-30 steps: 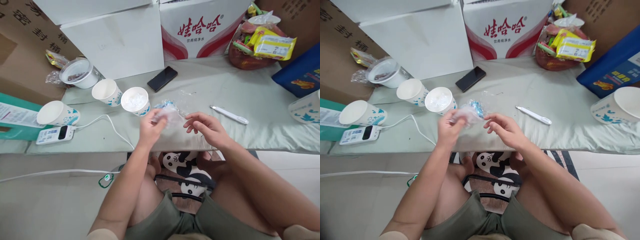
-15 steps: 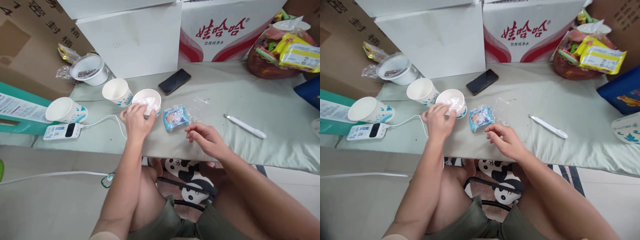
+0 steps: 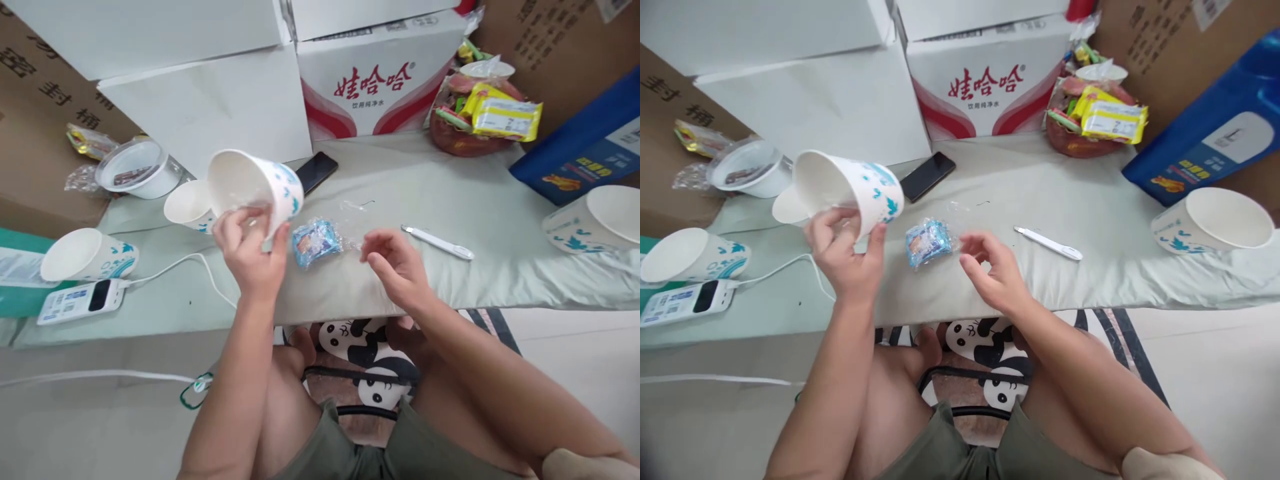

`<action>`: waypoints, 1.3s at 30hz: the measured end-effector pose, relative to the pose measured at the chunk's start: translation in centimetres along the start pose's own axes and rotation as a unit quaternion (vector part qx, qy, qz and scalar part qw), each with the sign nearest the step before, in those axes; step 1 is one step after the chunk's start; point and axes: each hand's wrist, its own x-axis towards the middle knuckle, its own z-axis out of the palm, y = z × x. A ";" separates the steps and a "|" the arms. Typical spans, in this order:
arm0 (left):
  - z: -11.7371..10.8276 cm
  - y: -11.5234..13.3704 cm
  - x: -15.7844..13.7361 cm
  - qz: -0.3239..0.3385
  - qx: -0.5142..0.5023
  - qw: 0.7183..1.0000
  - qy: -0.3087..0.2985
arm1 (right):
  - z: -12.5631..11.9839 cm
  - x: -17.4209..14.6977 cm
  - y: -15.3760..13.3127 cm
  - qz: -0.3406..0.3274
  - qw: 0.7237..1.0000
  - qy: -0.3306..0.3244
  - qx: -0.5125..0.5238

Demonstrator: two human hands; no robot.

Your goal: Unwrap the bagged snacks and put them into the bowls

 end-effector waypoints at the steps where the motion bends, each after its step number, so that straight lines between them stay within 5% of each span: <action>1: 0.5 1.7 -0.1 0.038 -0.014 0.999 -0.018 | -0.5 0.0 0.0 -0.021 0.999 0.028 0.013; 5: 3.7 8.3 -1.4 0.227 -0.114 0.958 -0.135 | -2.7 0.3 -0.1 -0.031 0.996 0.081 0.025; 7: 5.4 10.3 -2.0 0.251 -0.148 0.946 -0.140 | -4.0 0.6 0.3 0.000 0.993 0.117 0.019; 14: 9.6 11.7 -2.7 0.224 -0.144 0.961 -0.070 | -11.9 2.8 4.2 0.148 0.937 0.288 0.129; 20: 10.7 11.4 -2.7 0.210 -0.140 0.963 -0.095 | -18.6 4.3 7.4 0.165 0.860 0.456 -0.159; 22: 10.6 11.2 -2.7 0.192 -0.145 0.966 -0.093 | -19.0 3.9 8.2 0.166 0.845 0.467 -0.202; 30: 9.6 10.0 -2.7 0.186 -0.178 0.964 -0.066 | -18.2 4.7 8.6 0.152 0.915 0.358 -0.110; 33: 8.4 9.3 -2.1 0.156 -0.181 0.970 -0.042 | -17.5 4.9 7.8 0.142 0.921 0.340 -0.129; 36: 6.7 7.7 -1.1 0.122 -0.156 0.980 0.015 | -15.4 3.4 6.3 0.083 0.907 0.366 -0.189; 39: 4.9 5.1 -0.5 0.074 -0.105 0.990 0.050 | -12.9 1.5 4.7 0.011 0.921 0.293 -0.254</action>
